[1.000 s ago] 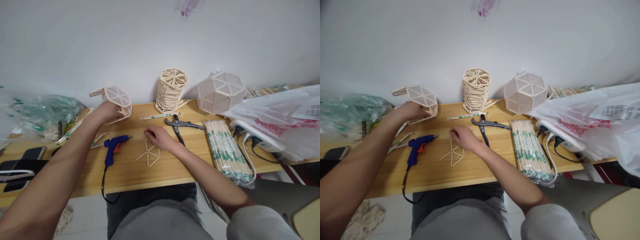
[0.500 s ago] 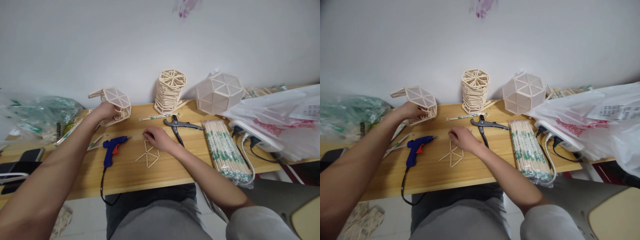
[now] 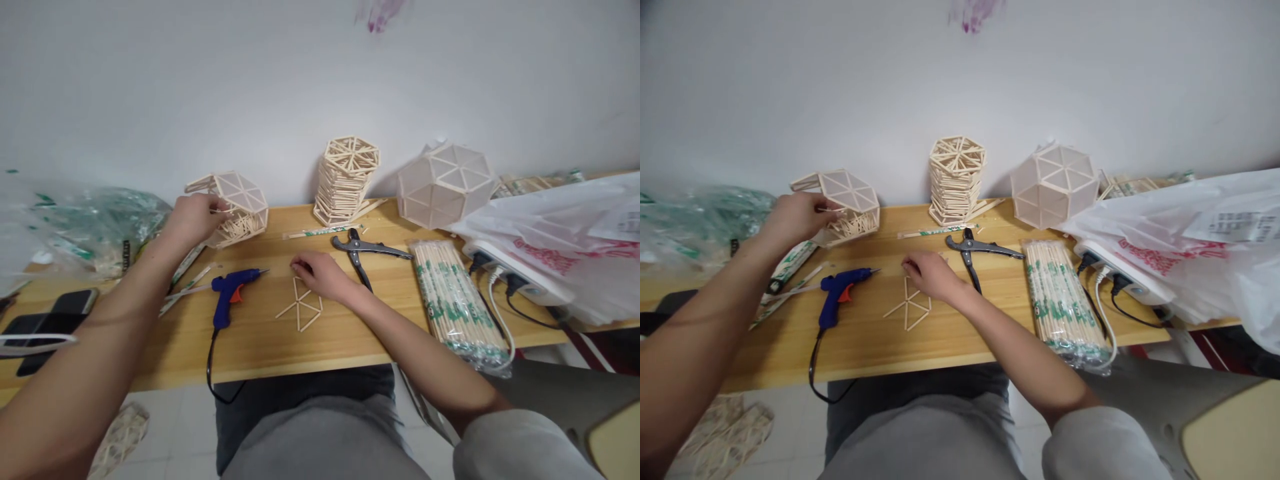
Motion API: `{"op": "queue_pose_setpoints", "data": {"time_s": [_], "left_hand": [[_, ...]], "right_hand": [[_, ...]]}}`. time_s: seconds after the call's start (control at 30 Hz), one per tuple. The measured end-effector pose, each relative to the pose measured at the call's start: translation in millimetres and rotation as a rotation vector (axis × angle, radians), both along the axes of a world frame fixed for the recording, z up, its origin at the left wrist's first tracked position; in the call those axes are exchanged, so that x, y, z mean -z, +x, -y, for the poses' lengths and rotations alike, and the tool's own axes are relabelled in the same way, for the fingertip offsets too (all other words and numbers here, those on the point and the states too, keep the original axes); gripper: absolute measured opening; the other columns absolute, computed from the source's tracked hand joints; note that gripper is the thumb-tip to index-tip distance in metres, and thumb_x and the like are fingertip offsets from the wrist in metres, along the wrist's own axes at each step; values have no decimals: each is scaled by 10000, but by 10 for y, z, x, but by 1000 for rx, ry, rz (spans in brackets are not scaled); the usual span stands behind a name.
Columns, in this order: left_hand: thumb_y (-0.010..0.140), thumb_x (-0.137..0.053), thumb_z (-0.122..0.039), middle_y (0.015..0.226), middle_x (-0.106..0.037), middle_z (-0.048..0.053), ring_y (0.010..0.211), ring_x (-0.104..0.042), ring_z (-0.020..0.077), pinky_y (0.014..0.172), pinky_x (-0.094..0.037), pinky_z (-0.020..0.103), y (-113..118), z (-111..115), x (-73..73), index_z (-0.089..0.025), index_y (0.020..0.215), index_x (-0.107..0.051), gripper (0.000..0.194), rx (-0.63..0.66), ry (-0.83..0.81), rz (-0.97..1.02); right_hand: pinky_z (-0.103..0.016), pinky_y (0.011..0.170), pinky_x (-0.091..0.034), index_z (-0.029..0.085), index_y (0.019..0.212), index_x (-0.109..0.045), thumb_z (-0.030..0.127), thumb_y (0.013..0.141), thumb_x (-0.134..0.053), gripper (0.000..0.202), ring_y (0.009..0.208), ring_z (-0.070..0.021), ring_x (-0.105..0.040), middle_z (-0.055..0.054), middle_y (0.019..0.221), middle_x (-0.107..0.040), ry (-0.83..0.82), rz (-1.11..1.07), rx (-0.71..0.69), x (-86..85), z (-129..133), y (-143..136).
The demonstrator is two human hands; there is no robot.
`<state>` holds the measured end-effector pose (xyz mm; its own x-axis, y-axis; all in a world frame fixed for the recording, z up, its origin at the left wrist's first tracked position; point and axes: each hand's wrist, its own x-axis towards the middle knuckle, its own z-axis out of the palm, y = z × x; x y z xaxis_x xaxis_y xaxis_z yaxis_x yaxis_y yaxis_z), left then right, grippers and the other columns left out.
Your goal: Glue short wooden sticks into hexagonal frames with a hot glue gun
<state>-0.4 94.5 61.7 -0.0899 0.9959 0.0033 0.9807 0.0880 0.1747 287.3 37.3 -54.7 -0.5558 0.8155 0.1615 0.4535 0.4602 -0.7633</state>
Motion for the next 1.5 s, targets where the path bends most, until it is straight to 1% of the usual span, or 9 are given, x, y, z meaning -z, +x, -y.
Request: {"op": "queue_pose_setpoints", "data": {"time_s": [0.33,0.47,0.53,0.73,0.87,1.03,1.13,1.27,1.5], "left_hand": [[978,-637,-336,877,-775,63,837,-627,219,858,-457,284,105,236,-259,-116,1070,-801,290,-74,-120,-94],[951,-638,-361,840,-779,26,784,-634,215,793,-437,280,152,540,-410,-165,1094,-811,298,-140,-108,-110],[919,-657,-434,784,-764,3,738,-634,221,751,-436,294,204,738,-408,-213,1029,-826,299,-180,-85,-111],[897,-661,-481,829,-809,14,764,-700,225,713,-469,308,547,1064,-44,-248,930,-831,291,61,-188,225],[952,-624,-333,893,-814,66,822,-729,245,788,-508,340,824,973,171,-207,1000,-829,244,177,-162,221],[984,-614,-239,1006,-826,119,953,-748,288,878,-525,374,1089,722,355,-166,1019,-820,221,349,-131,136],[959,-615,-160,1032,-824,140,965,-750,287,894,-531,370,1196,584,485,-146,1044,-826,228,380,-123,140],[968,-615,-163,1027,-808,152,957,-739,289,882,-535,376,1218,501,618,-148,1076,-839,249,407,-83,151],[1010,-639,-273,1043,-794,105,964,-726,262,911,-535,369,1066,565,619,-215,1146,-848,256,429,18,205]], "right_hand": [[-275,790,-429,151,1016,-756,136,1033,-617,141,872,-183,-667,-76,964,-783,-2,5,0,-15,4,6],[-278,791,-427,150,1012,-757,135,1036,-613,147,874,-184,-671,-79,967,-786,-6,9,7,-28,8,8],[-278,785,-427,154,1008,-757,141,1035,-614,146,870,-184,-671,-77,966,-787,-7,9,7,-26,11,6],[-299,822,-485,169,1089,-756,148,1029,-582,185,897,-201,-709,-79,1007,-803,4,-70,80,36,15,-5],[-339,911,-539,177,1188,-713,134,1026,-493,276,970,-219,-731,-91,1053,-795,62,-268,266,64,-20,18],[-377,951,-564,212,1193,-685,281,1076,-496,233,1008,-232,-732,-93,1112,-788,8,-402,422,72,-101,65],[-403,952,-568,203,1124,-709,288,1047,-555,193,1002,-245,-723,-103,1102,-787,-2,-359,418,74,-128,74],[-401,921,-571,192,1029,-744,151,946,-610,163,951,-242,-708,-95,1023,-771,29,-230,340,71,-120,79],[-378,907,-565,185,1032,-760,105,937,-626,184,964,-234,-722,-94,1025,-798,79,-217,267,8,-75,76]]}}
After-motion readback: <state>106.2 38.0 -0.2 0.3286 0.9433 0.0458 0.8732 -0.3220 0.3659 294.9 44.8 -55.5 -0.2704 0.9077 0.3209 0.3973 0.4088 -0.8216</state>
